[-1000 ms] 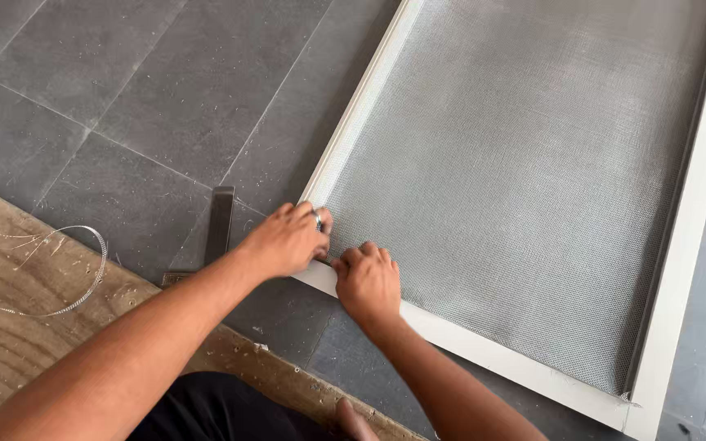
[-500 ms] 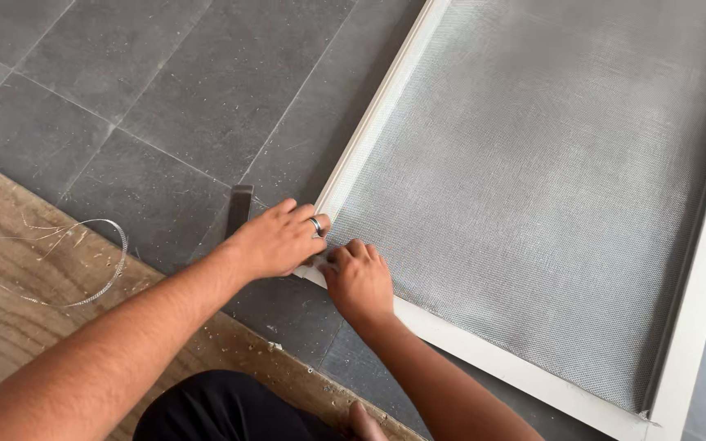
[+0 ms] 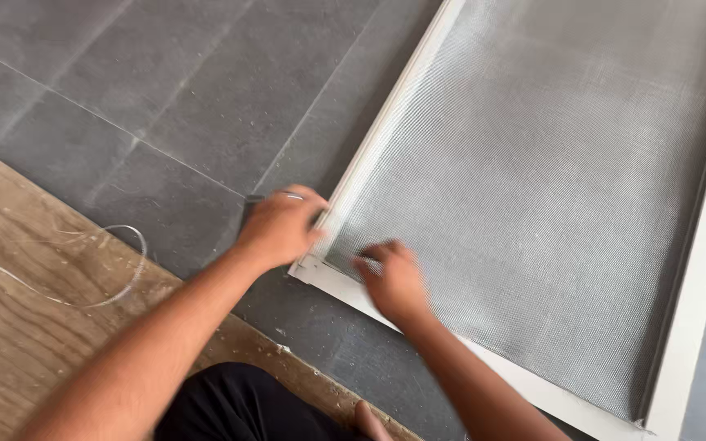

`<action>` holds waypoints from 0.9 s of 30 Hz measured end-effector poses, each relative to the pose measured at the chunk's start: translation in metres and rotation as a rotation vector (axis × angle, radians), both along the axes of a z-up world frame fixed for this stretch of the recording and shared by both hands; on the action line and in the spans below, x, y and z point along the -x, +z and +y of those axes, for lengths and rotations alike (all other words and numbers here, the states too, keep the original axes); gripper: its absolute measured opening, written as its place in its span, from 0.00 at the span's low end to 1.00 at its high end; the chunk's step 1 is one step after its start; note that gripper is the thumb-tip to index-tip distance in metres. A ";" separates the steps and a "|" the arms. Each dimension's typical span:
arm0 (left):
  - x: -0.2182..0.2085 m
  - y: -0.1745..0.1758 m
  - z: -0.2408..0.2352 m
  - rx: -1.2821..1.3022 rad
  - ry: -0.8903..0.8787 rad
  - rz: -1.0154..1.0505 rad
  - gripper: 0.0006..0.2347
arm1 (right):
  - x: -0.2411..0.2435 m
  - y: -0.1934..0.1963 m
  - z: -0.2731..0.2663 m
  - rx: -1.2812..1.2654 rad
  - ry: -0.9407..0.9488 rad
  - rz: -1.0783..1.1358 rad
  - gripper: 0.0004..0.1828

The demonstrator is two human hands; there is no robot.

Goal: The person installs a mesh screen into a white window frame by trimming excess material with shears and pressing a spline into the frame groove using a flat tool. The person works on the floor, adjusting the frame and smoothing the spline along the edges.

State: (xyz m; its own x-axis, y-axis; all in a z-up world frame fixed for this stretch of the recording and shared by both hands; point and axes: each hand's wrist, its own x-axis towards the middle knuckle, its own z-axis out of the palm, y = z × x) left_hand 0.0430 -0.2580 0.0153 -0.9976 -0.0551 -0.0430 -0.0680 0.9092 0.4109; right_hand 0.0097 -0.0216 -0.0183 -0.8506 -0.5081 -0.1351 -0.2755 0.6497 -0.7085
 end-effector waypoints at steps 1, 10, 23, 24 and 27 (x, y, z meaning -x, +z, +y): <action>-0.010 -0.001 -0.007 0.044 0.204 0.074 0.19 | 0.001 0.007 0.025 0.010 -0.024 0.019 0.16; -0.067 -0.064 -0.040 0.058 0.889 -0.556 0.30 | 0.009 -0.002 0.311 -0.279 -0.368 0.474 0.15; -0.092 -0.050 -0.036 0.251 0.800 -0.717 0.38 | 0.024 -0.082 0.421 -0.490 -0.745 -0.080 0.38; -0.096 -0.045 -0.036 0.255 0.809 -0.731 0.38 | 0.018 -0.078 0.419 -0.477 -0.726 -0.093 0.37; -0.093 -0.029 -0.038 0.295 0.887 -0.637 0.31 | 0.016 -0.047 0.401 -0.363 -0.697 -0.121 0.39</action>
